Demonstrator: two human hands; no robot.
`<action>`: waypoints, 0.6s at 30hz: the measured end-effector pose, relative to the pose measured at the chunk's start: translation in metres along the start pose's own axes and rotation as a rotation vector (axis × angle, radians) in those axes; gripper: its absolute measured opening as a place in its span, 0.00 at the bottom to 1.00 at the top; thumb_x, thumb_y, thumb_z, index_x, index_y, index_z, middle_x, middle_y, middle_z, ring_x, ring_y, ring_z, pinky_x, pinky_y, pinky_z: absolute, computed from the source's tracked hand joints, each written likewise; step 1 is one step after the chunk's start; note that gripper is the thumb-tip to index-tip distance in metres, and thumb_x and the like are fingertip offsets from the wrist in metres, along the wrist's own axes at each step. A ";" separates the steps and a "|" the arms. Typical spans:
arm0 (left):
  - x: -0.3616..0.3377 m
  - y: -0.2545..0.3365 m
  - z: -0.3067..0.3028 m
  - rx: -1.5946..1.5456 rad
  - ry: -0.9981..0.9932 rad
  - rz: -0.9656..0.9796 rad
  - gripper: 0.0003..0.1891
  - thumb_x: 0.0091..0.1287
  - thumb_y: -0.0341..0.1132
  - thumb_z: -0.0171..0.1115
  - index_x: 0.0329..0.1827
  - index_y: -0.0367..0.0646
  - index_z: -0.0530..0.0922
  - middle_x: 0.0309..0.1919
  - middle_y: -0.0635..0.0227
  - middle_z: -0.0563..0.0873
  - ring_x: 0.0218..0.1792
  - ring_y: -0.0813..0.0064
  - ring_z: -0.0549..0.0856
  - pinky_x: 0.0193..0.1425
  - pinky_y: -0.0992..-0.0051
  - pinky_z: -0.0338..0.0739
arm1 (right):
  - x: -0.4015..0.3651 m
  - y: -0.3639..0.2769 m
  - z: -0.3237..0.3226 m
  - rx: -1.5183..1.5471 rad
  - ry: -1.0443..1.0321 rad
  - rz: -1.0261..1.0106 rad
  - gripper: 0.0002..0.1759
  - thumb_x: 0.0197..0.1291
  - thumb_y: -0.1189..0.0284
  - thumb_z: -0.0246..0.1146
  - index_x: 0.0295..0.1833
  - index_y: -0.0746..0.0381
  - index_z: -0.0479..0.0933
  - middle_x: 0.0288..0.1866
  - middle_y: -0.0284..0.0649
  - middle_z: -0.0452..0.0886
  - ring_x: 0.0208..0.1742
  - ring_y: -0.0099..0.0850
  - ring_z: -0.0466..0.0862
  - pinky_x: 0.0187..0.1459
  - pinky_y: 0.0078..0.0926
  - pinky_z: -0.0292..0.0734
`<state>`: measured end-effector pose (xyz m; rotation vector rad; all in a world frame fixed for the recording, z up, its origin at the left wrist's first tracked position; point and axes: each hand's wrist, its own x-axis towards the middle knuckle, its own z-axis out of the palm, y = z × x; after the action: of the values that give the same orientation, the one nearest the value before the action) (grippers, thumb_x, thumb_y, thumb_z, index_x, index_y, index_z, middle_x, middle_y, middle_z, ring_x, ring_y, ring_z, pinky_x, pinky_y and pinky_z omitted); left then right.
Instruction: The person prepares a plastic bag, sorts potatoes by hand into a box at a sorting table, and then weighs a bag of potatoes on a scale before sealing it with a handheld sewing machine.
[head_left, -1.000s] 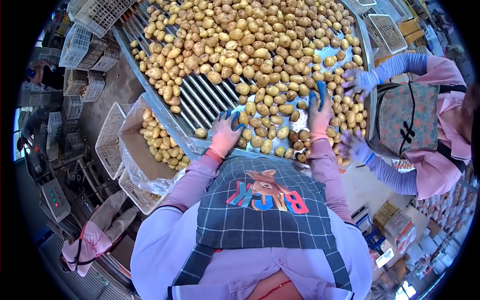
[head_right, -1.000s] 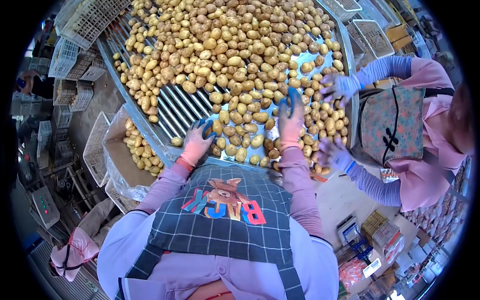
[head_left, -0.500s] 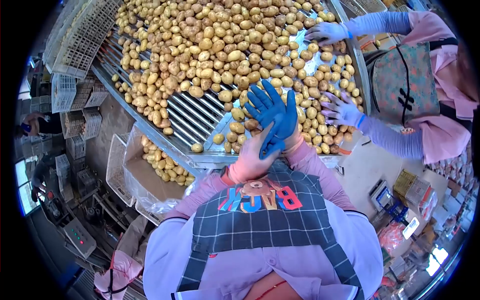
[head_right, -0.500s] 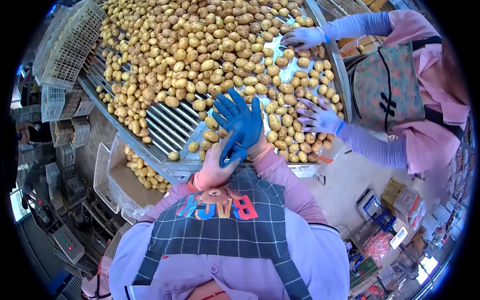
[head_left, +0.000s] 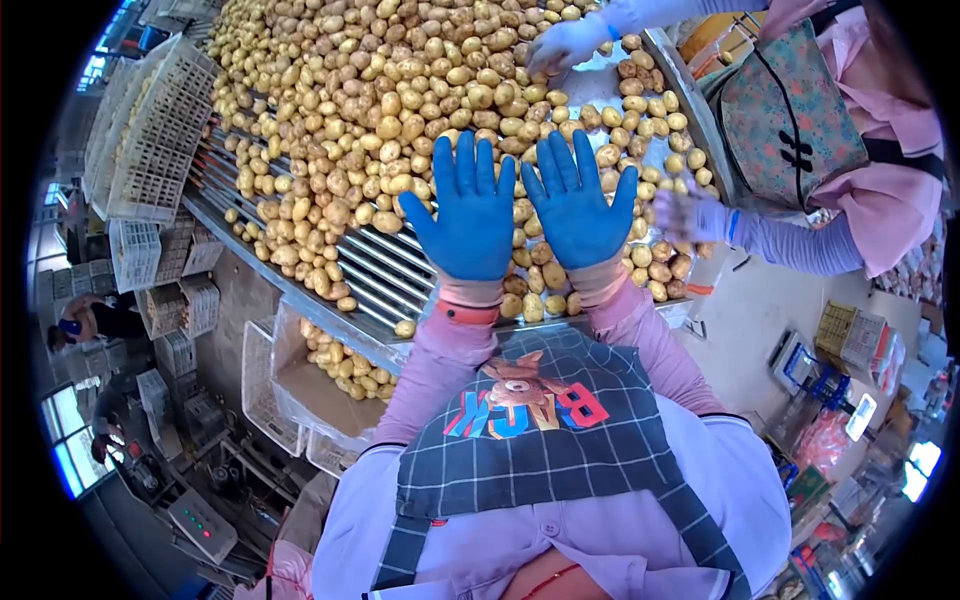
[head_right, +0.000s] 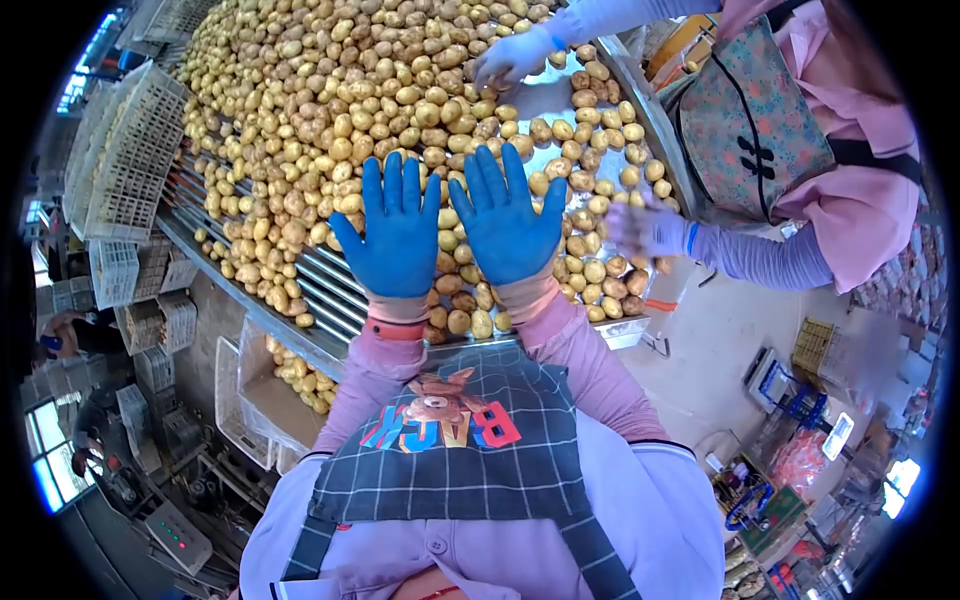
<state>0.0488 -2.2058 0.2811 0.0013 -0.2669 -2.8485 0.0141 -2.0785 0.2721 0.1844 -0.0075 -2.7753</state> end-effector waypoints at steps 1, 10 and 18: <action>0.009 -0.007 0.002 0.006 -0.004 0.023 0.39 0.72 0.65 0.36 0.77 0.46 0.52 0.76 0.58 0.54 0.77 0.60 0.53 0.80 0.53 0.41 | 0.007 0.002 0.001 0.012 -0.013 -0.013 0.41 0.66 0.38 0.44 0.74 0.55 0.60 0.74 0.45 0.63 0.76 0.40 0.59 0.76 0.49 0.46; 0.049 -0.062 -0.010 0.012 -0.090 -0.027 0.42 0.69 0.67 0.38 0.78 0.46 0.51 0.76 0.58 0.57 0.76 0.60 0.55 0.80 0.56 0.43 | 0.039 -0.025 -0.012 0.150 -0.065 -0.171 0.43 0.64 0.37 0.48 0.72 0.59 0.62 0.73 0.45 0.64 0.72 0.40 0.65 0.73 0.47 0.55; 0.058 -0.077 -0.010 0.162 -0.198 -0.058 0.42 0.71 0.67 0.32 0.78 0.44 0.47 0.77 0.57 0.51 0.78 0.60 0.50 0.81 0.56 0.38 | 0.047 -0.045 -0.019 0.264 -0.091 -0.223 0.44 0.63 0.36 0.47 0.71 0.59 0.64 0.71 0.44 0.67 0.71 0.39 0.66 0.73 0.47 0.55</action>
<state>-0.0282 -2.1511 0.2589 -0.2448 -0.5470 -2.8774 -0.0425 -2.0527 0.2457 0.1324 -0.4015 -2.9948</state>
